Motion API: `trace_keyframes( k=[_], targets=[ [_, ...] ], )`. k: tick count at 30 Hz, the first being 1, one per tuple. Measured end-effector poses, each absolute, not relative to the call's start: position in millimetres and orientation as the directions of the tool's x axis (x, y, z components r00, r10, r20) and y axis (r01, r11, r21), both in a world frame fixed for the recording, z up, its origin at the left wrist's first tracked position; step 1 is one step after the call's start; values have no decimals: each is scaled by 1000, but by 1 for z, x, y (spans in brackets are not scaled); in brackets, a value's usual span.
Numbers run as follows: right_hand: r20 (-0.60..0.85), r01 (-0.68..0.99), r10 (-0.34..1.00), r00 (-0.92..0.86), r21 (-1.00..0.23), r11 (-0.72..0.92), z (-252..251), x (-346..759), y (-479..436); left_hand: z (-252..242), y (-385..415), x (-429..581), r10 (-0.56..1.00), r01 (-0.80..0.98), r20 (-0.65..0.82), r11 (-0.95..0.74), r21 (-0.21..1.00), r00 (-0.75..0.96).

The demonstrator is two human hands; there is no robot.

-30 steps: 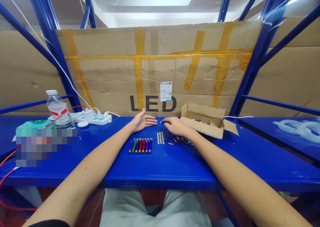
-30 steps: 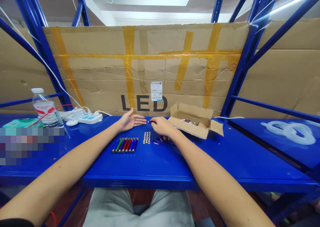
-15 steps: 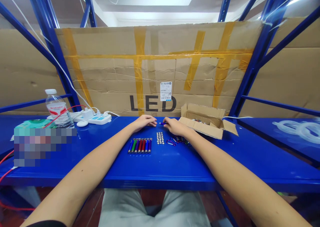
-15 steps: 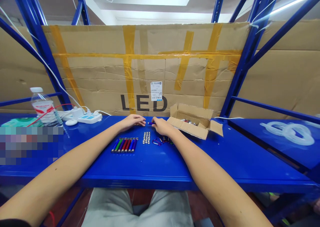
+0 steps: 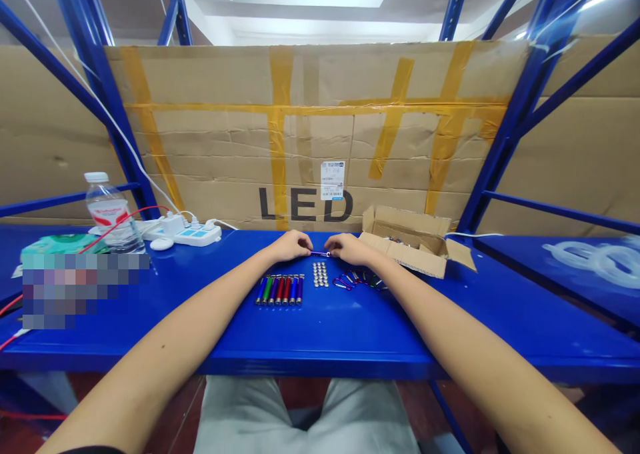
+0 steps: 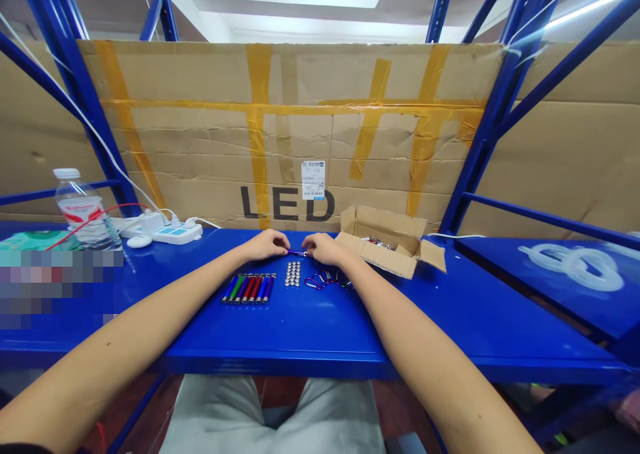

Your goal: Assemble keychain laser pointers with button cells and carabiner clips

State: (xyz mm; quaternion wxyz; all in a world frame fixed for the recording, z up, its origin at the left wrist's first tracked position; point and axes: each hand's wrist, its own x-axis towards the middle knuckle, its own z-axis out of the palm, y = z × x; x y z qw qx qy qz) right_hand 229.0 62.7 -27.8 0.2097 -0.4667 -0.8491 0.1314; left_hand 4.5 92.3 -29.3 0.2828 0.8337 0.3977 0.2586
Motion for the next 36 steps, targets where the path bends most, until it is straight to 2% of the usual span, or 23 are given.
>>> trace_keyframes(
  k=[3,9,20,22,25,28,32,36],
  targets=[
    [216,728,842,-495,-426,537,-26,238,57,-26,89,4,797,516,190,-531,672,573],
    [201,766,844,-497,-356,536,-19,234,45,-17,79,4,770,522,163,-556,647,617],
    [176,770,841,-512,-338,540,-18,233,38,-12,73,4,742,509,133,-566,648,657],
    [202,767,835,-512,-329,551,-16,231,38,-12,73,3,742,502,127,-559,660,659],
    [325,785,822,-467,-276,555,-5,232,35,-13,75,2,736,492,132,-563,664,664],
    [424,856,834,-353,-214,471,12,244,32,-17,81,0,754,495,158,-558,666,638],
    [256,963,951,-174,-157,218,24,275,33,-21,89,-5,824,542,179,-501,675,538],
    [199,990,975,-102,-73,118,24,299,40,-20,92,-11,861,585,191,-468,663,471]
  ],
)
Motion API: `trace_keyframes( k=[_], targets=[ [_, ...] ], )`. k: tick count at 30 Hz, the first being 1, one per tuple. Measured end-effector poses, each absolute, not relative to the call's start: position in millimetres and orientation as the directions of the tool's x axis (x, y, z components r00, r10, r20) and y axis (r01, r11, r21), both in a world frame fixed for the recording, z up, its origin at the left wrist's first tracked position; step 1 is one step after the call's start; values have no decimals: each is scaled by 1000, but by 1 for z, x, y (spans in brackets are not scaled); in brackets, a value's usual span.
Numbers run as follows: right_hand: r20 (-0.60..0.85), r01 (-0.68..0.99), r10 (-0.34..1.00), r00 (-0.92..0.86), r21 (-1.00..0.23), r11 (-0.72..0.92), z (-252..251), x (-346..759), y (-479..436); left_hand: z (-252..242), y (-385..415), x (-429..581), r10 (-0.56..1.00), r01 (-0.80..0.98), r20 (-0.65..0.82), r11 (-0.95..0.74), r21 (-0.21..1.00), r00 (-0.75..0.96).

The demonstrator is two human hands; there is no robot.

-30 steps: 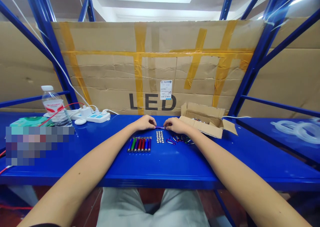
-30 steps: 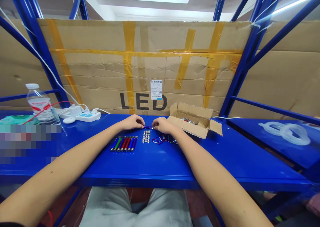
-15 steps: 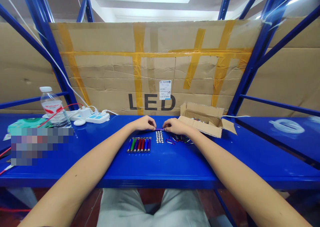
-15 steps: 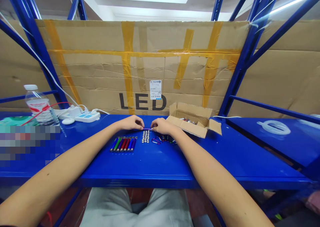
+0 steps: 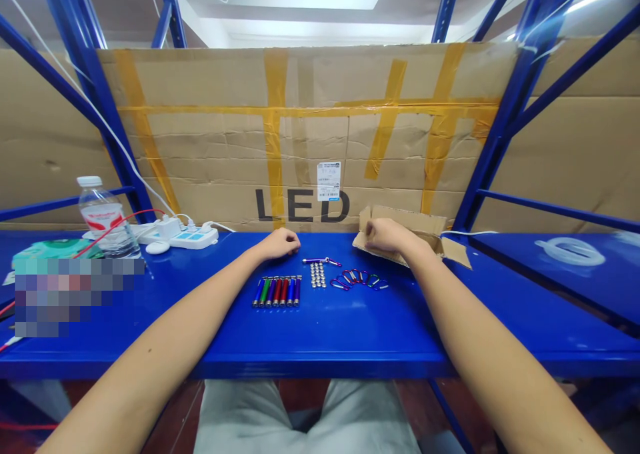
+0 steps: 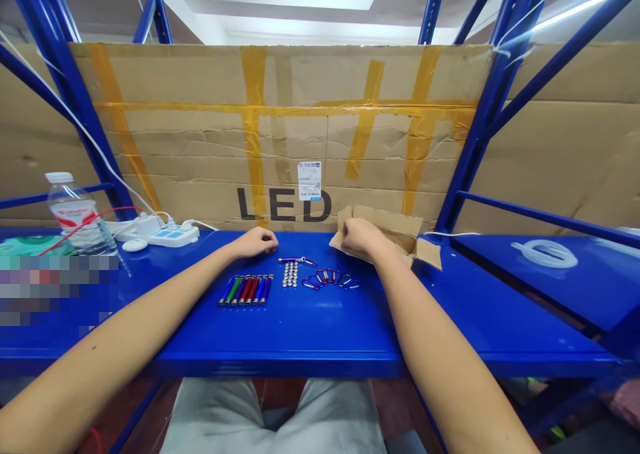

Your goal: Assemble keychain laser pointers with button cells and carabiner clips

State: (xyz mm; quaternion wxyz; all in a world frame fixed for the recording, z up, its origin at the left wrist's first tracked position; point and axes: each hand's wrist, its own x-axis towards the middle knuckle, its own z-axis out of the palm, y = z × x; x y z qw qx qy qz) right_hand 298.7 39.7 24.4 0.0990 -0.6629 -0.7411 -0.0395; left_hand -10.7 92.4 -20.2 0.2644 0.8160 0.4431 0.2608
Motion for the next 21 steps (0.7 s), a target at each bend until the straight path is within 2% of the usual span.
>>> trace_keyframes(
  k=[8,15,21],
  targets=[
    [53,998,999,-4,-61,7,11,308,51,-18,92,-16,864,608,206,-475,636,460],
    [78,963,965,252,-114,-243,3,342,60,-8,86,-22,859,664,161,-483,571,487],
    [103,945,943,316,-126,-303,-6,379,72,1,78,-22,847,708,54,-474,524,528]
  ],
)
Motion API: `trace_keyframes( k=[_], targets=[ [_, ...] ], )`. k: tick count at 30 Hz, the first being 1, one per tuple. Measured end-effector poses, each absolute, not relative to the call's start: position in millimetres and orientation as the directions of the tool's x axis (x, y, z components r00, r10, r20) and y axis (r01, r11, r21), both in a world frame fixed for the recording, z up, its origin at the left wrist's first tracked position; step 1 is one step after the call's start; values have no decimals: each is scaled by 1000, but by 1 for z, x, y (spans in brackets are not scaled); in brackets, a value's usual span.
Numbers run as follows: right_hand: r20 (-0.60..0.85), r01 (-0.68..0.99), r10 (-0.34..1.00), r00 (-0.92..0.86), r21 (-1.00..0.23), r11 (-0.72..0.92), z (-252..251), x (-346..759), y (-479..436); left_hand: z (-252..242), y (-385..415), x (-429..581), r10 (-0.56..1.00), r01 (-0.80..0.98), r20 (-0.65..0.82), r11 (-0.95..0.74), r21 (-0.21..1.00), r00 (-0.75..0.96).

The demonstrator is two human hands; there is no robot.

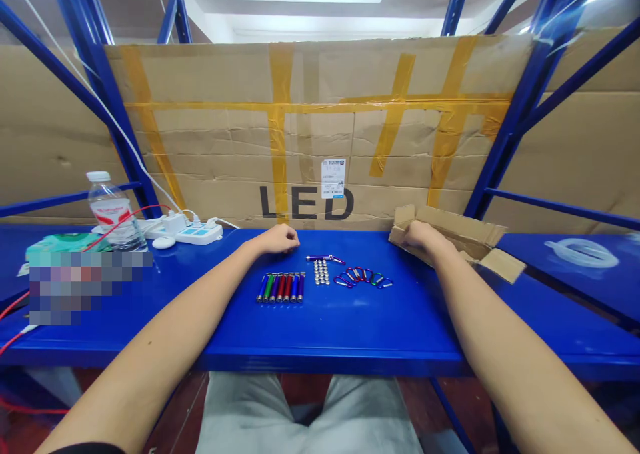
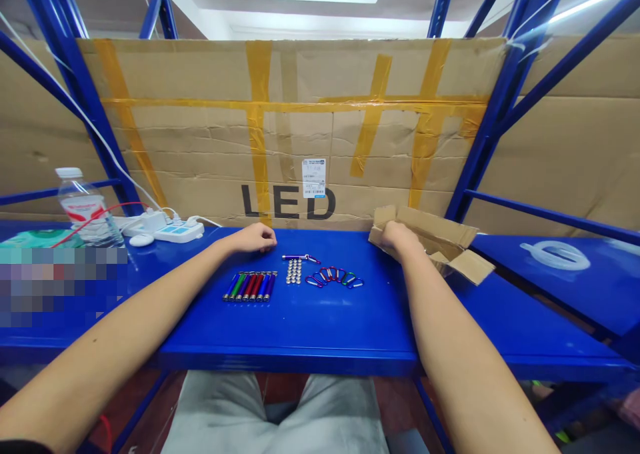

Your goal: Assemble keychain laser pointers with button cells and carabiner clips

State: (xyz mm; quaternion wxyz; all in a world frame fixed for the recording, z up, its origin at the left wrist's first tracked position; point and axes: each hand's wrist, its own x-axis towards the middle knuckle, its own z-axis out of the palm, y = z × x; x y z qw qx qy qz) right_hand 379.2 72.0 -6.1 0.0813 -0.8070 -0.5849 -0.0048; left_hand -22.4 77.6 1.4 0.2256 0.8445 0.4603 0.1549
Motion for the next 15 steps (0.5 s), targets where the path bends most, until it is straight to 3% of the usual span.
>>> trace_keyframes(
  k=[6,7,9,12,15],
  targets=[
    [102,927,928,358,-153,-341,1,386,68,22,69,-26,747,697,-112,-542,468,656],
    [139,930,924,357,-146,-337,7,379,64,25,66,-26,729,689,-123,-559,461,674],
    [364,949,877,313,-145,-279,20,357,53,29,63,-23,693,672,-150,-584,456,705],
    [604,976,793,83,-211,59,35,300,28,28,58,-15,643,655,-210,-600,458,736],
    [572,764,722,-390,-236,600,34,238,-4,25,54,-7,624,659,-247,-606,446,741]
  ],
)
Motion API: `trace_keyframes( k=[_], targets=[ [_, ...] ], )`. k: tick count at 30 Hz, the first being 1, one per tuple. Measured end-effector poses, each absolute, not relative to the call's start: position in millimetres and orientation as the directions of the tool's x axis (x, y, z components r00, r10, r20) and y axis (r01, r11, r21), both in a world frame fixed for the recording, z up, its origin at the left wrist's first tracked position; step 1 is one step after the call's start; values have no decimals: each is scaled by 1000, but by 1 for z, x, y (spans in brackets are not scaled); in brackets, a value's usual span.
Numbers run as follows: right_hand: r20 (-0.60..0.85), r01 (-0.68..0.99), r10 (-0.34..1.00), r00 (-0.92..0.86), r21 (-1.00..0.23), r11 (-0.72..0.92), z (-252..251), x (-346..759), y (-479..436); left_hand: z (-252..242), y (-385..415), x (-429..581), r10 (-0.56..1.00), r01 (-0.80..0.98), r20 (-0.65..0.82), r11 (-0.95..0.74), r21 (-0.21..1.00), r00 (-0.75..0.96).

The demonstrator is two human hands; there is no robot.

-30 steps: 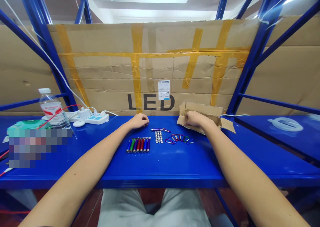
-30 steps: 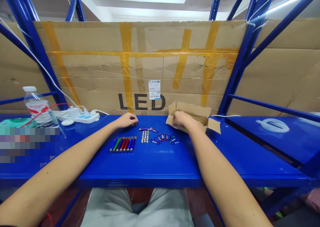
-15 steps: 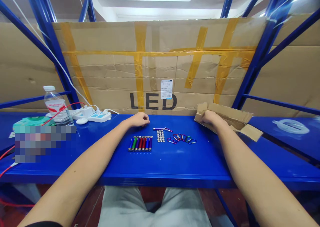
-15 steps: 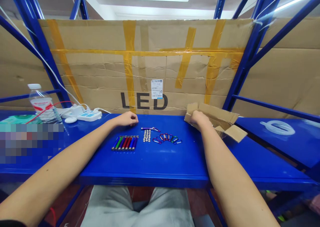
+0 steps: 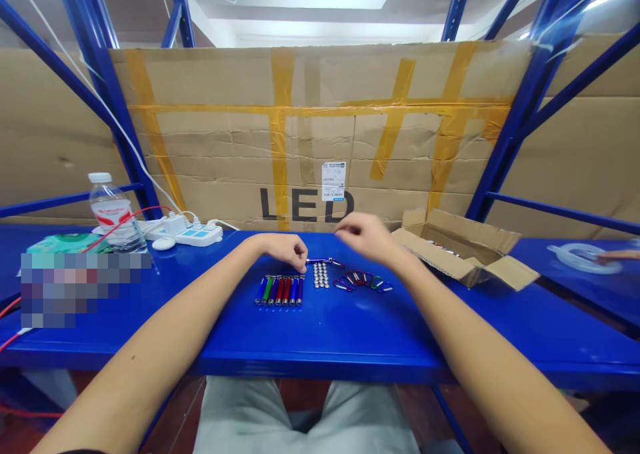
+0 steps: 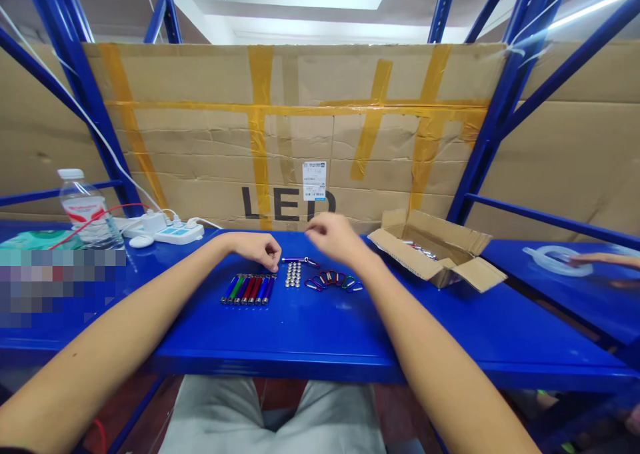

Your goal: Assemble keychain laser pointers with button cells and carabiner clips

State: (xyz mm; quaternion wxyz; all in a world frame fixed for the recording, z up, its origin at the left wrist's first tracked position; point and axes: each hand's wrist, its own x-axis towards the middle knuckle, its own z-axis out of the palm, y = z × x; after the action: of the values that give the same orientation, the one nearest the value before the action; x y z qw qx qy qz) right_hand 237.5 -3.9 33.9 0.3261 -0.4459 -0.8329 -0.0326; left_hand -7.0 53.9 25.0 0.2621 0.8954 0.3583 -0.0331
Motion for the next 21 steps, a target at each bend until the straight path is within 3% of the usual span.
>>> trace_keyframes(
  k=[2,5,16,21],
  targets=[
    [484,579,589,-647,-191,793,25,207,-22,24,51,-4,626,667,-255,-611,427,737],
    [368,443,471,-802,-162,882,11,185,-39,25,47,-2,647,692,-263,-607,392,716],
    [238,459,485,-841,-161,874,-1,180,-39,25,51,-5,699,739,-249,-595,317,670],
    [161,404,453,-877,-263,876,8,186,-44,23,61,-15,727,752,-218,-579,317,651]
  ],
)
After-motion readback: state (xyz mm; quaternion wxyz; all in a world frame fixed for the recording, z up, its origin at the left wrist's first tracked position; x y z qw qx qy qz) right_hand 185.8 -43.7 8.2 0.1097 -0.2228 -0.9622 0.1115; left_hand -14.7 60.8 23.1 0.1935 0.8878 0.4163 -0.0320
